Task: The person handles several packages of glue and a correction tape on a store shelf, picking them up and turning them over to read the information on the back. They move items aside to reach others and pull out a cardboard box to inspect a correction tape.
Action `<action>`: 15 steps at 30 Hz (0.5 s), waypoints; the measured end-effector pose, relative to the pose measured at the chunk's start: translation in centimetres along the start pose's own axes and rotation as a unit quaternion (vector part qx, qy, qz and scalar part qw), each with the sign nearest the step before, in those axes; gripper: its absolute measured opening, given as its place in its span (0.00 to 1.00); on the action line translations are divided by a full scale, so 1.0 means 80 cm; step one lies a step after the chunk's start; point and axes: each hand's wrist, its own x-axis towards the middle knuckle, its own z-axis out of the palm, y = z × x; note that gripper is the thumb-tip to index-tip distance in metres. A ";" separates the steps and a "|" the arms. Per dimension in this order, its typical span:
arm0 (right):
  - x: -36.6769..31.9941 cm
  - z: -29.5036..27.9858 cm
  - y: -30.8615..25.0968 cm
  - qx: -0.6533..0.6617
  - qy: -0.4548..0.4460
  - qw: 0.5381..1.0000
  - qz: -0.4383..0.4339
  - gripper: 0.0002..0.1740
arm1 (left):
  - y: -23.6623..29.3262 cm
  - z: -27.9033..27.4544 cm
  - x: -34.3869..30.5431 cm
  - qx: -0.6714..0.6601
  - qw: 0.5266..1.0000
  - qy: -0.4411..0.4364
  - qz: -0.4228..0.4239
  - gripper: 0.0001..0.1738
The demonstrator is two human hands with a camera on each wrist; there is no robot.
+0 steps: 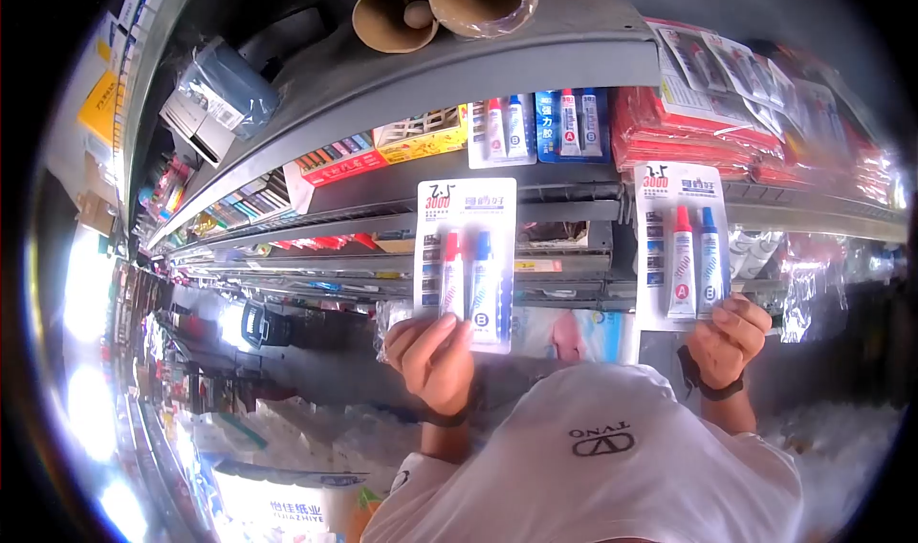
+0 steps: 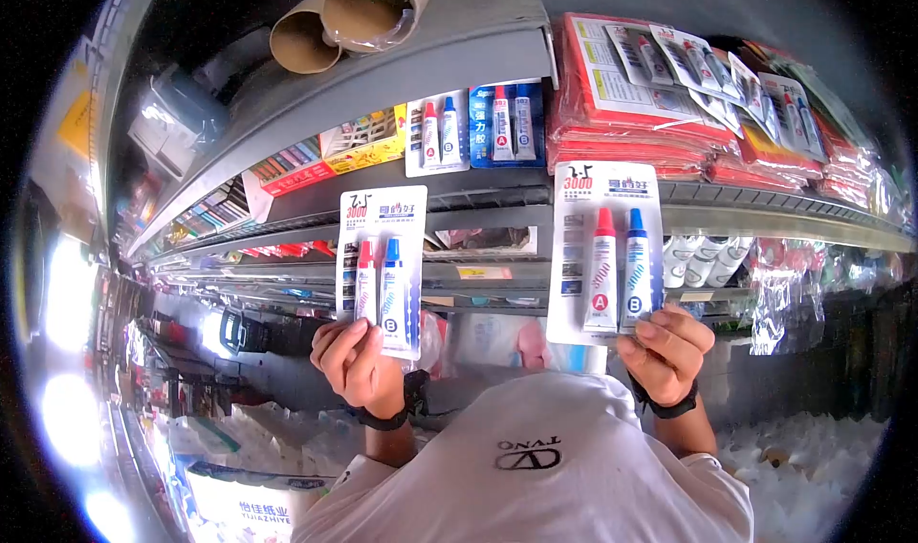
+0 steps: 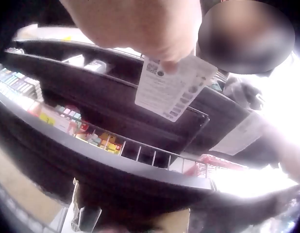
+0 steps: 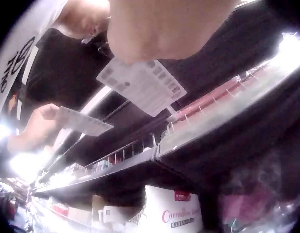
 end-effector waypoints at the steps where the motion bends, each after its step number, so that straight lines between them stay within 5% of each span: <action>1: 0.000 -0.001 0.000 -0.015 -0.006 1.000 -0.004 0.16 | 0.001 0.001 0.002 0.000 1.000 -0.001 -0.001 0.12; 15: -0.004 -0.009 0.013 -0.008 -0.024 0.998 0.065 0.16 | 0.007 0.005 0.009 0.001 1.000 -0.025 -0.002 0.13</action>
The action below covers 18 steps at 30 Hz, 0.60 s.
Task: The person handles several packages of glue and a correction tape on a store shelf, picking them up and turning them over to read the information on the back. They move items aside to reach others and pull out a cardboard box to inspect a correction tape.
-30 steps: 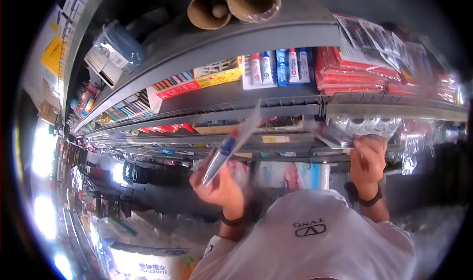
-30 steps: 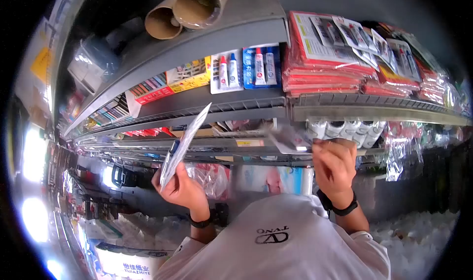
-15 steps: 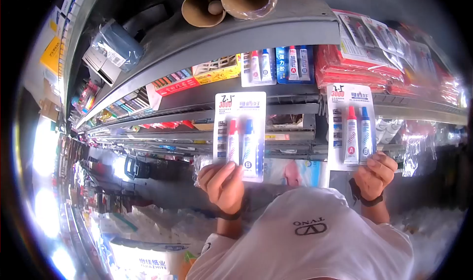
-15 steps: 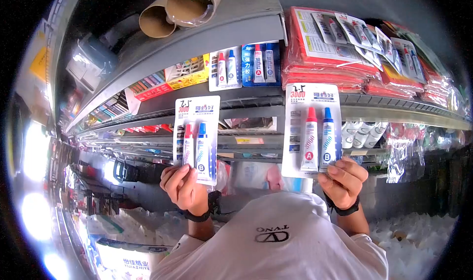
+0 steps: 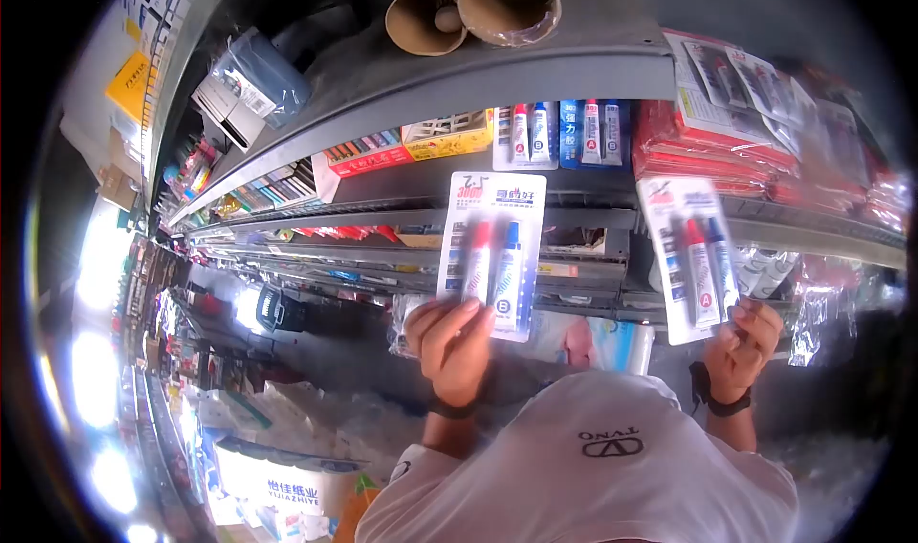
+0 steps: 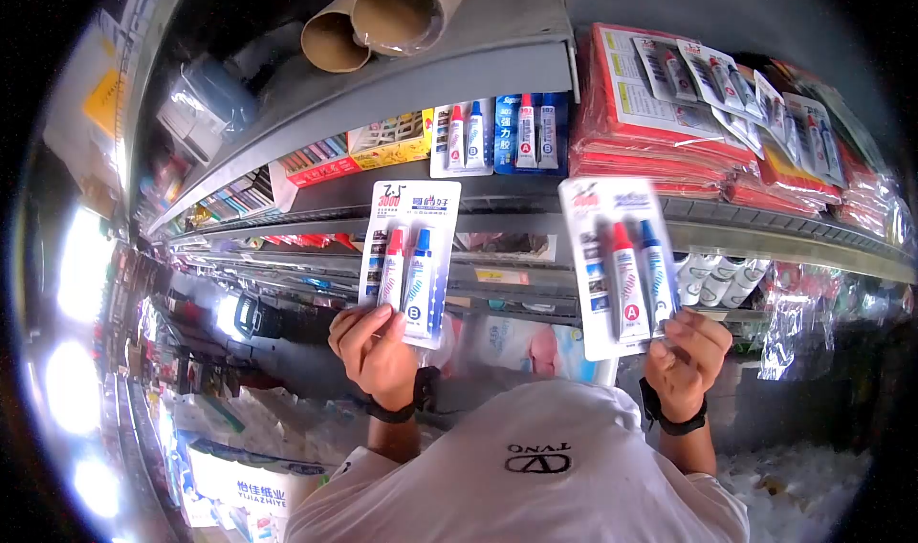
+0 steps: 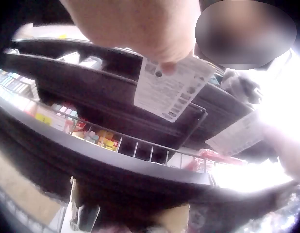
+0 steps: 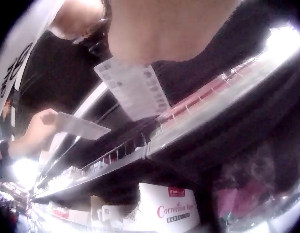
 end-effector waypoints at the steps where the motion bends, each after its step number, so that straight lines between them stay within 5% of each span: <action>1: -0.002 -0.002 0.002 0.007 0.002 1.000 0.006 0.17 | -0.003 0.002 0.004 0.003 1.000 -0.003 -0.002 0.13; 8: -0.015 -0.011 0.013 0.041 0.033 0.998 0.029 0.21 | -0.049 0.052 0.053 0.026 1.000 -0.003 0.002 0.19; 18: -0.024 -0.030 0.009 0.030 0.039 0.998 0.043 0.24 | -0.065 0.130 0.111 -0.044 0.990 -0.130 -0.022 0.20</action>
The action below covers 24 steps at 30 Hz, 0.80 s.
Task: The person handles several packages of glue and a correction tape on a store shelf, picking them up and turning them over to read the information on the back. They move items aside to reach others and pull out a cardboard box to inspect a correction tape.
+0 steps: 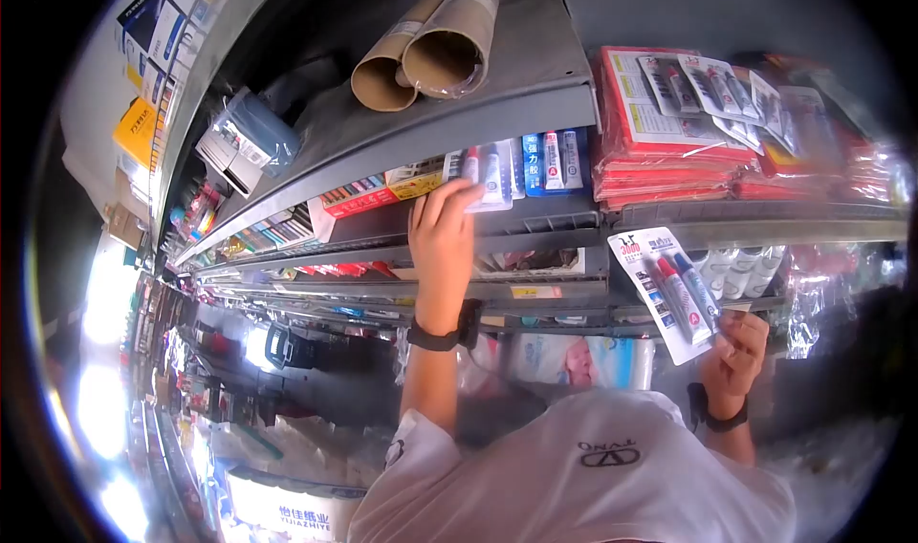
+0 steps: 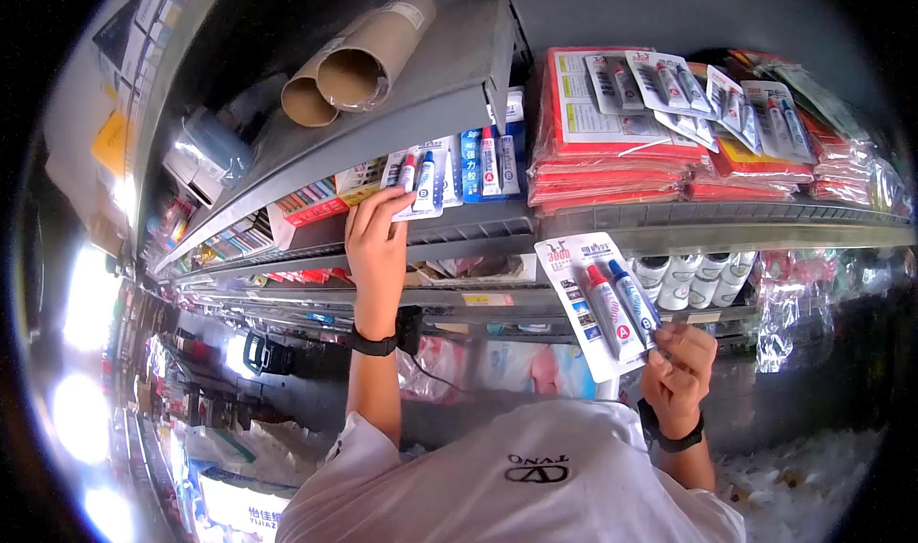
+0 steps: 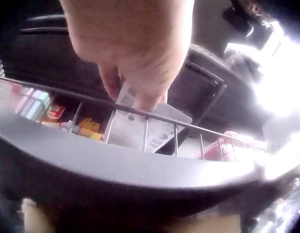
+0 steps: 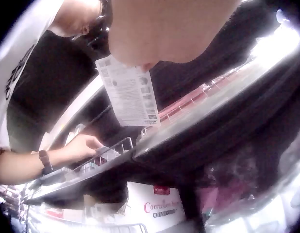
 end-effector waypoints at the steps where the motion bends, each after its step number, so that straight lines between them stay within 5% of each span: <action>1: 0.001 -0.002 -0.001 -0.005 -0.002 1.000 0.003 0.24 | 0.000 0.002 0.004 -0.011 1.000 -0.001 0.005 0.21; 10: -0.005 -0.009 0.003 -0.020 0.014 1.000 0.016 0.22 | -0.017 -0.008 0.019 -0.122 0.983 -0.134 -0.021 0.21; 24: -0.010 -0.010 0.010 -0.013 0.030 0.999 0.024 0.18 | -0.014 -0.014 0.049 -0.019 0.963 -0.266 -0.036 0.30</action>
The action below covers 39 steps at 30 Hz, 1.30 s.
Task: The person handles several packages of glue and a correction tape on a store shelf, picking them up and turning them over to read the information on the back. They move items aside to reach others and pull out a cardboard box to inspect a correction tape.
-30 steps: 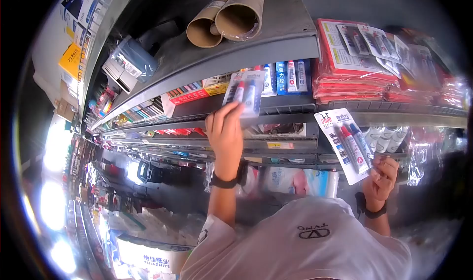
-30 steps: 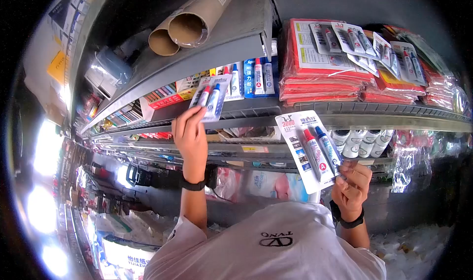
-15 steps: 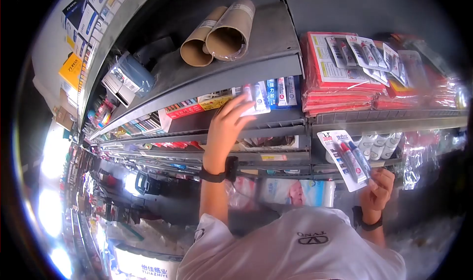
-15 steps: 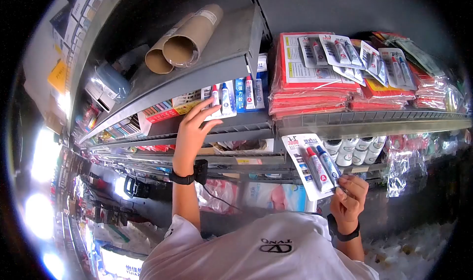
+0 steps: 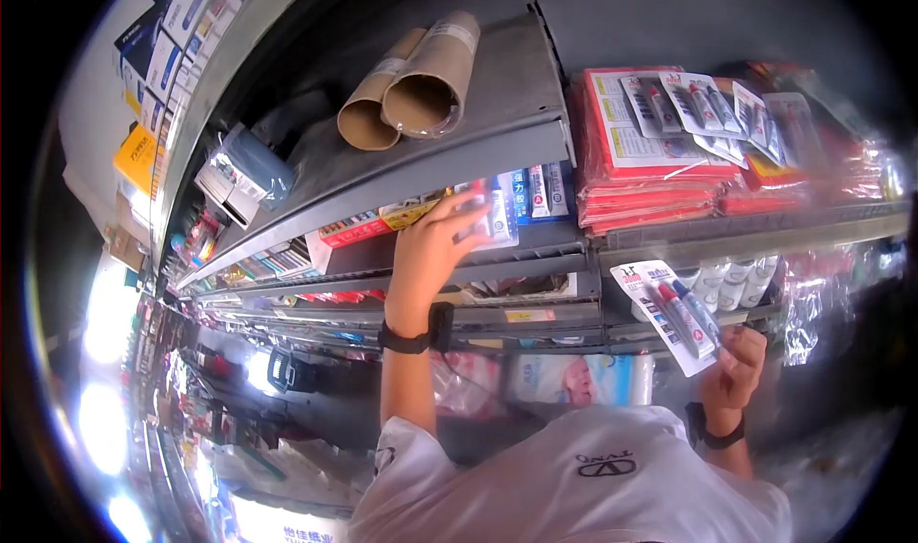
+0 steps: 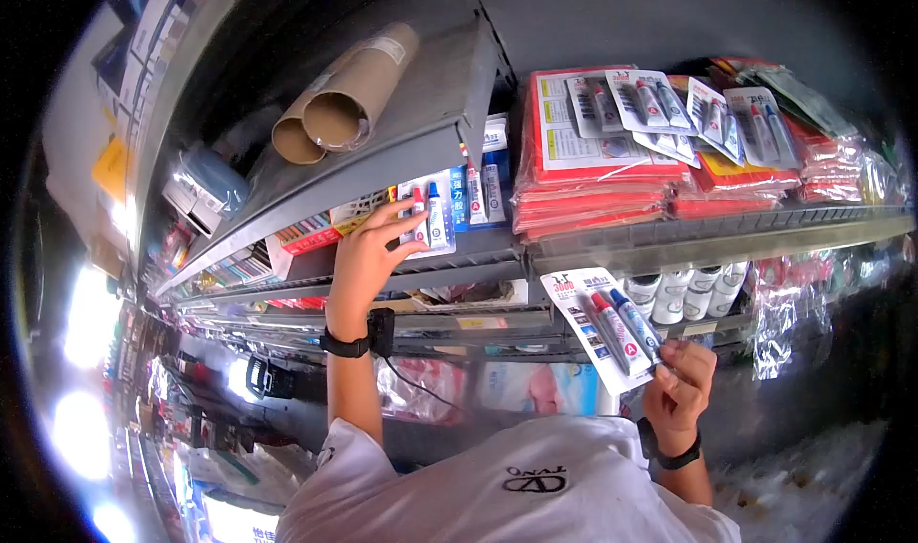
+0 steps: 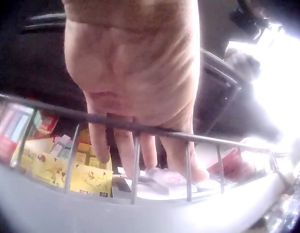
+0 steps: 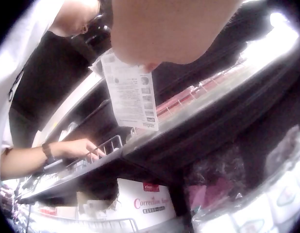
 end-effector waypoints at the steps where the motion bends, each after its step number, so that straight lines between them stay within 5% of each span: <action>1: -0.002 0.000 0.000 0.002 0.001 1.000 0.004 0.18 | 0.006 -0.005 0.003 0.013 1.000 -0.009 -0.008 0.31; 5: -0.010 -0.005 0.001 0.015 -0.005 0.999 0.031 0.19 | 0.003 0.004 0.011 0.037 0.997 0.045 0.041 0.33; 16: -0.016 -0.005 0.017 0.025 0.018 0.999 0.035 0.20 | -0.003 0.012 0.025 0.064 0.997 0.039 -0.011 0.33; 25: -0.002 0.007 -0.003 -0.002 0.030 1.000 0.006 0.14 | -0.005 0.001 -0.005 -0.044 0.997 0.042 -0.050 0.25; 27: -0.001 0.007 -0.013 -0.018 0.003 1.000 0.018 0.21 | -0.002 -0.002 -0.020 -0.044 0.995 0.067 -0.052 0.21; 39: 0.062 0.129 -0.067 0.087 -0.036 0.995 -0.025 0.21 | -0.029 0.030 -0.073 -0.006 0.973 0.228 -0.027 0.23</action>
